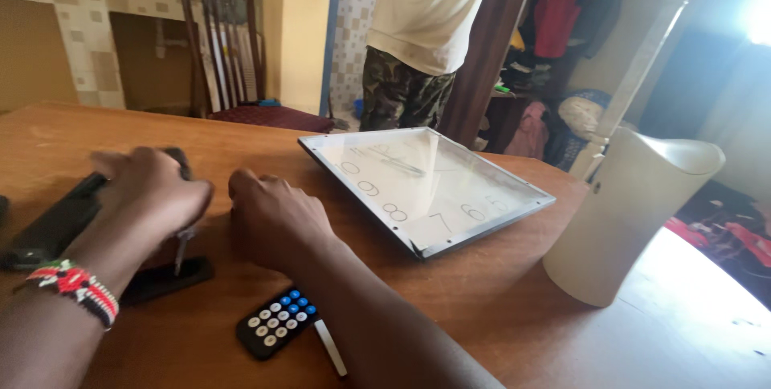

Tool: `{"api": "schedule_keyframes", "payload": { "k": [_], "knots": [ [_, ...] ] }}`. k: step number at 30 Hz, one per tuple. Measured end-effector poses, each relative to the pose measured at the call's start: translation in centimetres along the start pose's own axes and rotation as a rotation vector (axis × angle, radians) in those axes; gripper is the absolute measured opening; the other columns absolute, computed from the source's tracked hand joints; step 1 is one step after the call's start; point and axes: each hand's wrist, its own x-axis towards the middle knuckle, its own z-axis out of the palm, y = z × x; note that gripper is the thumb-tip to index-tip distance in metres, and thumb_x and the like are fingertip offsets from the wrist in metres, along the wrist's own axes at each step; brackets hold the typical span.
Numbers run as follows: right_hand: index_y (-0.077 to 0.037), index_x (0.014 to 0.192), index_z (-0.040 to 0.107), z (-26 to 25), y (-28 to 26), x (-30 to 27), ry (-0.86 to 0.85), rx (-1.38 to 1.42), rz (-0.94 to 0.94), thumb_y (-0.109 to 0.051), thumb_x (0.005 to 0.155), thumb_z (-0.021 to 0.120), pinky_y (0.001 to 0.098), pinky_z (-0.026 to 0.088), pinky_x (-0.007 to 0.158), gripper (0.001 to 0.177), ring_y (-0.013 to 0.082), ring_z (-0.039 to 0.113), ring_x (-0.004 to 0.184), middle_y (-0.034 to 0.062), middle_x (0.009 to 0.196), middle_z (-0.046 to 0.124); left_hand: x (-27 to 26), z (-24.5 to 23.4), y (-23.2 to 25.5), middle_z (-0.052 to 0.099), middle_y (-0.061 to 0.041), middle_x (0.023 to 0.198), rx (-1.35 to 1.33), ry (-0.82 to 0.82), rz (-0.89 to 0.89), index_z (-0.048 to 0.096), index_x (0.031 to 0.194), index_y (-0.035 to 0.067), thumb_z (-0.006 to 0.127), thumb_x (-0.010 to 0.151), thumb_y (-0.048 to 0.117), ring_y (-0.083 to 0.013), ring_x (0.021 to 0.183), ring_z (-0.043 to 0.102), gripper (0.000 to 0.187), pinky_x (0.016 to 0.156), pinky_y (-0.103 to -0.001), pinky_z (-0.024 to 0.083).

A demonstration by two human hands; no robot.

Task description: The person uses a screwdriver to open the battery compartment of a remote control, removes the batteries, and then reassembles the remote. The person repeats this process with a second remote control.

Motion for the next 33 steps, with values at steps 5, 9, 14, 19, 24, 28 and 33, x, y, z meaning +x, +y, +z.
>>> {"api": "schedule_keyframes", "payload": {
  "k": [5,9,14,19,24,28,33],
  "knots": [
    [-0.006,0.113,0.056,0.9,0.1,0.7,0.406,0.363,-0.161,-0.011,0.100,0.052,0.0476,0.056,0.089,0.015,0.0397,0.071,0.101,0.0219,0.104,0.071,-0.2,1.2,0.2,0.053,-0.028,0.111,-0.386,0.147,0.102,0.057,0.117,-0.008,0.076,0.087,0.021,-0.0394,0.089,0.061,0.046,0.072,-0.046,0.054],
    [-0.008,0.115,0.054,0.4,-0.5,0.2,0.354,0.654,-0.037,-0.012,0.097,0.047,0.0446,0.058,0.076,0.020,0.0350,0.076,0.086,0.0183,0.088,0.072,-1.1,2.0,1.3,0.067,-0.013,0.084,-0.971,0.045,0.047,0.065,0.105,0.001,0.068,0.092,0.026,-0.0240,0.071,0.063,0.028,0.057,-0.043,0.050],
    [-0.008,0.110,0.059,-0.5,-0.7,0.3,0.435,0.558,0.084,-0.022,0.098,0.060,0.0436,0.056,0.071,0.018,0.0344,0.073,0.082,0.0182,0.088,0.072,-2.1,2.4,2.6,0.067,-0.006,0.079,-1.499,-0.236,-0.084,0.070,0.098,0.003,0.069,0.086,0.021,-0.0187,0.065,0.064,0.021,0.055,-0.039,0.056],
    [-0.007,0.102,0.062,-1.1,0.3,1.1,0.436,0.547,0.142,-0.029,0.095,0.066,0.0401,0.056,0.070,0.023,0.0300,0.074,0.079,0.0172,0.086,0.073,-0.3,2.4,3.9,0.066,-0.010,0.081,-1.361,-0.306,-0.168,0.069,0.095,-0.002,0.070,0.088,0.017,-0.0223,0.068,0.063,0.020,0.061,-0.044,0.054],
    [-0.005,0.097,0.066,-0.3,2.1,1.4,0.462,0.523,0.088,-0.021,0.090,0.071,0.0354,0.054,0.068,0.018,0.0203,0.067,0.074,0.0131,0.081,0.070,-0.3,3.8,3.9,0.061,-0.007,0.078,-1.463,-0.339,-0.240,0.064,0.090,0.004,0.069,0.094,0.027,-0.0202,0.068,0.058,0.024,0.061,-0.041,0.050],
    [-0.005,0.093,0.065,-0.3,2.8,1.9,0.376,0.712,0.089,-0.017,0.089,0.072,0.0311,0.052,0.065,0.015,0.0124,0.061,0.071,0.0069,0.077,0.067,-0.4,4.1,3.5,0.058,-0.006,0.075,-1.468,-0.298,-0.092,0.064,0.088,0.007,0.064,0.096,0.030,-0.0183,0.066,0.054,0.025,0.058,-0.037,0.045],
    [-0.005,0.091,0.066,-0.8,2.4,1.7,0.328,0.732,0.133,-0.017,0.090,0.074,0.0270,0.051,0.065,0.015,0.0096,0.061,0.071,0.0048,0.077,0.069,-1.2,4.0,3.9,0.061,-0.008,0.078,-1.459,-0.312,-0.174,0.064,0.093,0.007,0.057,0.098,0.027,-0.0194,0.067,0.057,0.022,0.061,-0.038,0.048]
  ]
}}
